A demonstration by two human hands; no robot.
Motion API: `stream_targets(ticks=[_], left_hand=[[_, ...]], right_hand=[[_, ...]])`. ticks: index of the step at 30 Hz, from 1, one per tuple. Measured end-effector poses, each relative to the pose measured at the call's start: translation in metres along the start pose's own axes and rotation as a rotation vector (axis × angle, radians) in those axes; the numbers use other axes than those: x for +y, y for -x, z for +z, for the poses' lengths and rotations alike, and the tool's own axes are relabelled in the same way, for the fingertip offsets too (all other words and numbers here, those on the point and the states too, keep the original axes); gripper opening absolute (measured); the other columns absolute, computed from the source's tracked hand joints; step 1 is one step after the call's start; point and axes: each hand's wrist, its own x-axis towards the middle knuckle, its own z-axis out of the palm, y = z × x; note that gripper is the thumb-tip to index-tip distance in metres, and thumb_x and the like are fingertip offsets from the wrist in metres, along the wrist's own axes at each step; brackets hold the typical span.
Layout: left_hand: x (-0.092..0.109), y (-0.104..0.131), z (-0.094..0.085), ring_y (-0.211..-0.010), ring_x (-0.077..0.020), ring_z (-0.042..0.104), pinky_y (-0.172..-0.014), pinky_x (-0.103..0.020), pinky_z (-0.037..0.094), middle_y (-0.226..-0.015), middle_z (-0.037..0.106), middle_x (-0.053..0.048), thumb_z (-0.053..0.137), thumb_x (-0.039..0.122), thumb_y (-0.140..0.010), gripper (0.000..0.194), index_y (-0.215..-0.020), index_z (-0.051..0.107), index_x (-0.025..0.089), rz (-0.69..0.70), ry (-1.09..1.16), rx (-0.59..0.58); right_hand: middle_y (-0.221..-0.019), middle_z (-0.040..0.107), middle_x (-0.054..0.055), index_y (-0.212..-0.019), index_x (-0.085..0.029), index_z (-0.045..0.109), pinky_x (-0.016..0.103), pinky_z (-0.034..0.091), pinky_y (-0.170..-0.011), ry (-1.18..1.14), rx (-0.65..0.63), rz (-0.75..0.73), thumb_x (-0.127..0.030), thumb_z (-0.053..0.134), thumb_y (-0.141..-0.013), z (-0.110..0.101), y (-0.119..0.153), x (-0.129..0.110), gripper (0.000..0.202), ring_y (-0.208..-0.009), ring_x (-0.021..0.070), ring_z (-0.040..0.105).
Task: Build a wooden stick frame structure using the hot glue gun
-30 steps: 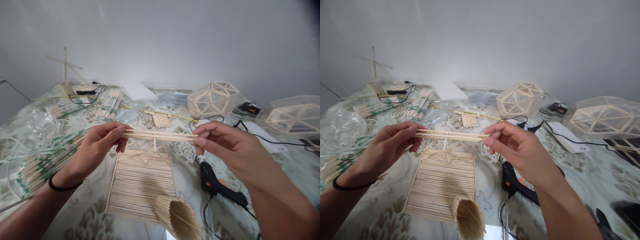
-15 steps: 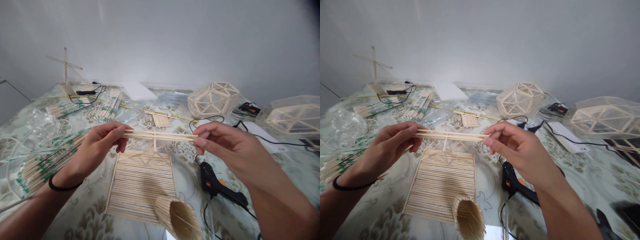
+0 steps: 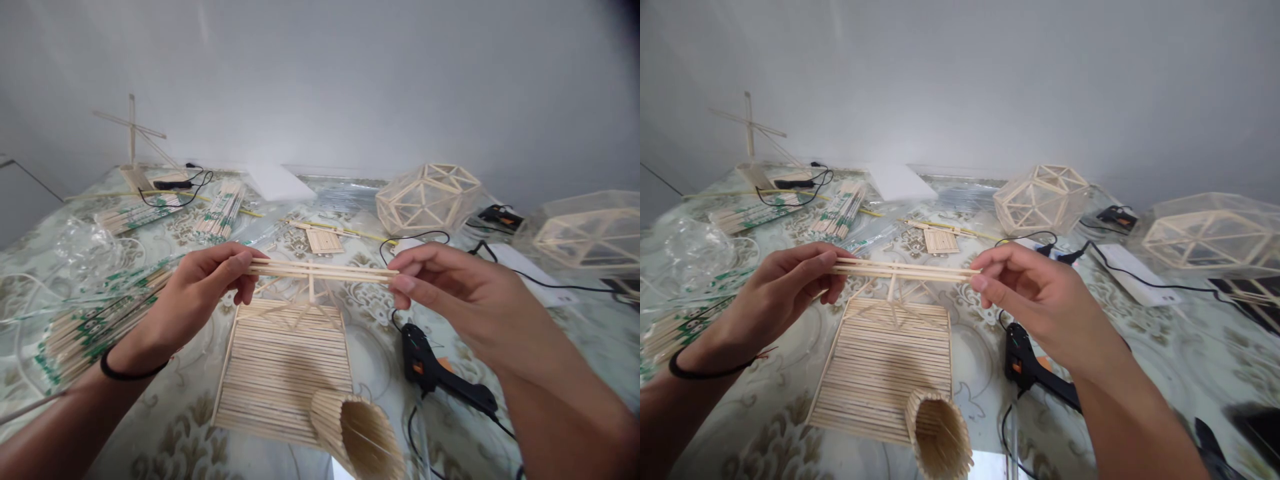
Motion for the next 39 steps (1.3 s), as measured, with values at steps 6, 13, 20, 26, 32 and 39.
stream_targets(ticks=[6, 13, 20, 26, 32, 39], left_hand=[[-0.0020, -0.0003, -0.0009, -0.061, -0.0117, 0.057, -0.059, -0.025, 0.045, -0.070, 0.066, 0.000, 0.070, 0.034, -0.100, 0.021, -0.098, 0.083, 0.017, 0.003, -0.004, 0.000], [-0.0031, -0.0011, -0.0009, -0.061, -0.0110, 0.057, -0.060, -0.024, 0.045, -0.071, 0.067, 0.000, 0.070, 0.035, -0.100, 0.021, -0.099, 0.083, 0.018, 0.000, 0.004, -0.004], [-0.0023, 0.0000, -0.0012, -0.061, -0.0114, 0.058, -0.060, -0.025, 0.045, -0.071, 0.067, -0.001, 0.070, 0.034, -0.100, 0.021, -0.098, 0.083, 0.017, -0.003, 0.009, 0.004], [-0.0029, -0.0018, -0.0011, -0.062, -0.0108, 0.058, -0.060, -0.024, 0.046, -0.072, 0.067, -0.001, 0.070, 0.033, -0.101, 0.021, -0.098, 0.083, 0.018, -0.003, 0.030, -0.005], [-0.0029, -0.0012, -0.0013, -0.061, -0.0095, 0.058, -0.059, -0.021, 0.046, -0.071, 0.067, 0.000, 0.069, 0.032, -0.101, 0.020, -0.097, 0.083, 0.018, -0.006, 0.048, -0.011], [-0.0016, -0.0008, 0.0007, -0.062, -0.0102, 0.058, -0.060, -0.022, 0.047, -0.071, 0.067, -0.001, 0.069, 0.031, -0.101, 0.020, -0.095, 0.082, 0.017, -0.018, 0.051, -0.001]], right_hand=[[-0.072, 0.066, -0.001, -0.095, -0.027, 0.075, 0.026, 0.054, -0.062, -0.016, 0.000, 0.000, -0.052, 0.084, -0.086, 0.0005, -0.0005, -0.0001, 0.028, -0.066, 0.0146, 0.063], [-0.073, 0.066, -0.001, -0.096, -0.027, 0.075, 0.026, 0.054, -0.063, -0.009, 0.007, 0.017, -0.054, 0.084, -0.087, -0.0009, 0.0004, 0.0001, 0.030, -0.067, 0.0146, 0.063], [-0.073, 0.066, -0.001, -0.096, -0.027, 0.075, 0.027, 0.053, -0.062, -0.007, -0.002, 0.008, -0.053, 0.083, -0.087, -0.0009, -0.0006, 0.0003, 0.028, -0.066, 0.0150, 0.063], [-0.070, 0.066, -0.001, -0.096, -0.027, 0.075, 0.026, 0.053, -0.062, -0.006, -0.003, -0.001, -0.052, 0.082, -0.089, -0.0011, 0.0014, 0.0006, 0.027, -0.065, 0.0145, 0.063], [-0.070, 0.066, -0.002, -0.093, -0.027, 0.075, 0.025, 0.052, -0.061, 0.000, 0.001, 0.002, -0.053, 0.083, -0.087, -0.0002, 0.0000, -0.0022, 0.028, -0.064, 0.0135, 0.063], [-0.070, 0.067, -0.001, -0.093, -0.027, 0.075, 0.025, 0.052, -0.061, -0.007, -0.003, -0.003, -0.052, 0.083, -0.087, 0.0009, -0.0004, -0.0051, 0.027, -0.064, 0.0138, 0.063]])
